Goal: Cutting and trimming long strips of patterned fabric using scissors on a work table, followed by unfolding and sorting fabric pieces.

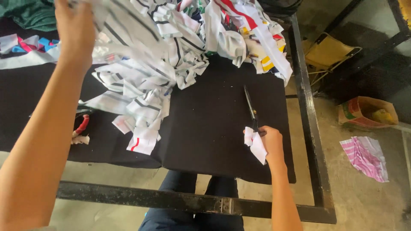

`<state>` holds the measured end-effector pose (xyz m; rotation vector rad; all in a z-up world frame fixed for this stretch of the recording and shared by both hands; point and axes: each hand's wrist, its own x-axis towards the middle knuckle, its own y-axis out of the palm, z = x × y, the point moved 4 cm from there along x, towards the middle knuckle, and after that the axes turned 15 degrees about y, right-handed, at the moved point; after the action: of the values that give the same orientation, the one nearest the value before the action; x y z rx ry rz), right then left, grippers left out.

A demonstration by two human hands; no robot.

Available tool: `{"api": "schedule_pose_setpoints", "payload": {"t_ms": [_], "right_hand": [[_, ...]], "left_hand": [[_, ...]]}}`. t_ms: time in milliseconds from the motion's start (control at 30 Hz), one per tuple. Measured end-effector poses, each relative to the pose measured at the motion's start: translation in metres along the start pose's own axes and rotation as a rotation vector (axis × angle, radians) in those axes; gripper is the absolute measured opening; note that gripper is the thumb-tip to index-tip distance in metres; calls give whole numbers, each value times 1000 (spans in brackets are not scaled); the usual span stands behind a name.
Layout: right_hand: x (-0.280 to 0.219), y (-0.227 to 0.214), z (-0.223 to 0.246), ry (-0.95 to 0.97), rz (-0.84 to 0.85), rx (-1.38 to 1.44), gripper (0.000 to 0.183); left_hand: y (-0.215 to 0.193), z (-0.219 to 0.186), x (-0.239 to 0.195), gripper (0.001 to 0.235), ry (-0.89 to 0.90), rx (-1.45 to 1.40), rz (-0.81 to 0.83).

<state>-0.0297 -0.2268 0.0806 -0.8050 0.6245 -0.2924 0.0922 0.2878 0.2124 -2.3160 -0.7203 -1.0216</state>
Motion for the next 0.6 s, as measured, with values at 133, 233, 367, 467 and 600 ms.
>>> {"api": "schedule_pose_setpoints", "payload": {"t_ms": [133,233,367,467,600], "right_hand": [[20,6,-9,-23,3,-39,31],[10,4,0,-7,-17,-110,24],[-16,4,20,-57,-122,-126,24],[9,18,2,-27,-102,-117,22],[11,11,-2,-23,-61,-73,25]], "left_hand": [[42,18,-47,96,-534,586,451],[75,-66,-108,83,-181,678,584],[131,-183,-209,57,-127,133,819],[175,-227,-266,57,-127,-126,967],[213,-221,-300,58,-144,-297,965]]}}
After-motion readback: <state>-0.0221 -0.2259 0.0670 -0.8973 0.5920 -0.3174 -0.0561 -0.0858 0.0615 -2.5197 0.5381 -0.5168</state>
